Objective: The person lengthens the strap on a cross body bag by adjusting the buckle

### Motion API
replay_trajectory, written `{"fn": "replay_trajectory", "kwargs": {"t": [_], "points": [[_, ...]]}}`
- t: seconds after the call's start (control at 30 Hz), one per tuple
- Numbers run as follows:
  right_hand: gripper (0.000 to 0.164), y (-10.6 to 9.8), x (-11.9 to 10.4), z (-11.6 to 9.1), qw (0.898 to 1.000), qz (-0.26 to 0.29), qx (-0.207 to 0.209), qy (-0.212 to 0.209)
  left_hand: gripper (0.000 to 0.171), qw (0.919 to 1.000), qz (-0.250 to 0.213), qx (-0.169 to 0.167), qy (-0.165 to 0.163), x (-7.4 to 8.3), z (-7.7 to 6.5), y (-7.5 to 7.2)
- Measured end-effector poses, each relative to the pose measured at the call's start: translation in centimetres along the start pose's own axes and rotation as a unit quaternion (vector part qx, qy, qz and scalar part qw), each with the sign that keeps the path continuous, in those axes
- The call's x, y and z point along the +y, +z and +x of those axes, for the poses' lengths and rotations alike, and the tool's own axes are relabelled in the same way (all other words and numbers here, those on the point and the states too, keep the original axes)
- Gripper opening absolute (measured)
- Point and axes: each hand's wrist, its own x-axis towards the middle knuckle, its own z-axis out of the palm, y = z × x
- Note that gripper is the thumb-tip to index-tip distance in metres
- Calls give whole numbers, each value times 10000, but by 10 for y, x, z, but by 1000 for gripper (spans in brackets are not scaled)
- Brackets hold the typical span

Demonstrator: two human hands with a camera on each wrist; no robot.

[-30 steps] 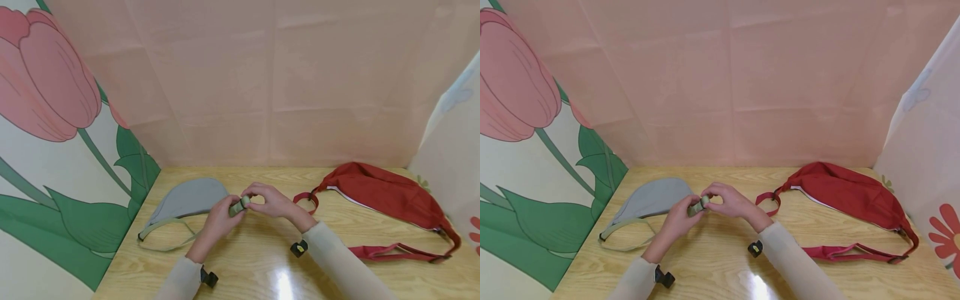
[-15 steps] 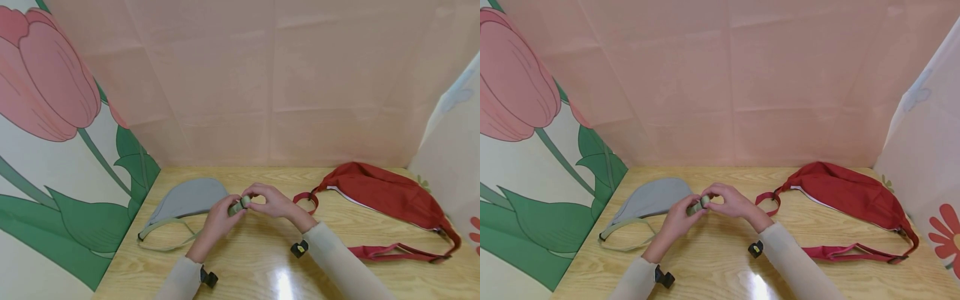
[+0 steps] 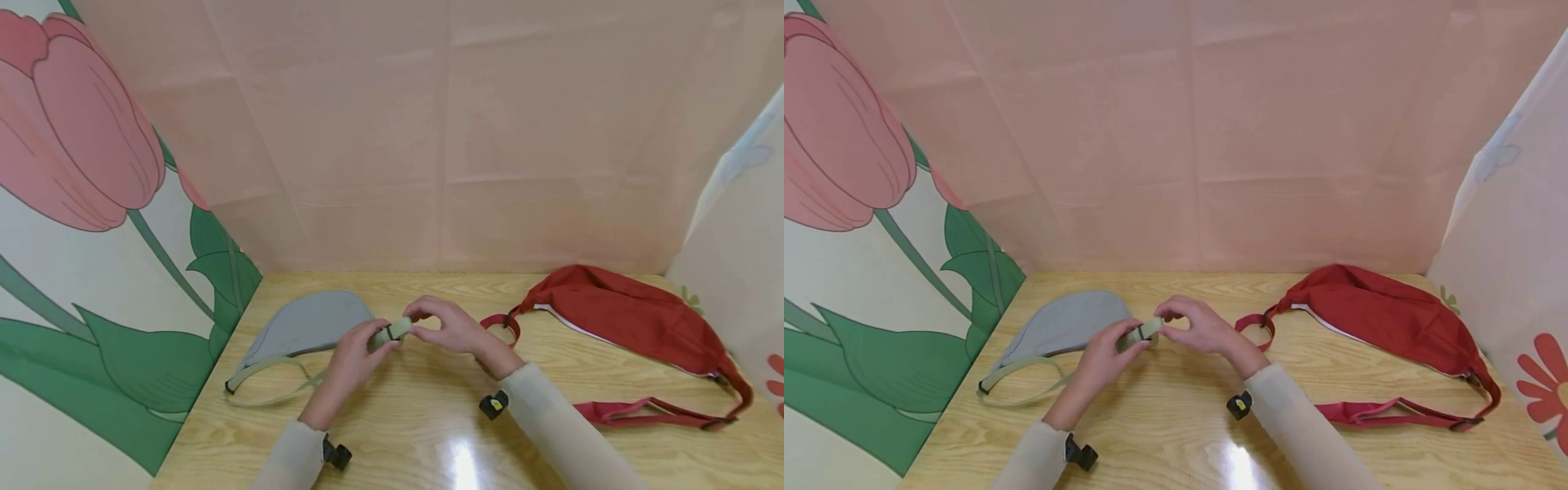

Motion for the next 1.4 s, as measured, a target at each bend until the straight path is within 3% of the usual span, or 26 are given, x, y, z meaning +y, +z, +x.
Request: {"fn": "replay_trajectory", "kwargs": {"t": [0.27,0.53,0.73,0.97,1.17,1.4], "points": [[24,-2,2,-3,9997,-52,-109,227,36,9995,274,-69,133,-1,-1,-1],[33,0,-10,1,9991,-310,-296,-25,38,9972,624,-71,402,1,0,0],[29,2,-18,5,9964,-679,-507,10,33,9952,775,24,601,3,1,1],[23,4,-17,6,9939,-987,-477,-86,34,9948,802,75,618,4,1,1],[23,2,-13,3,9953,-858,-436,77,34,9939,859,179,676,1,-1,1],[23,-5,-7,0,9964,-758,-363,-61,34,9944,853,197,587,0,-3,-1]]}}
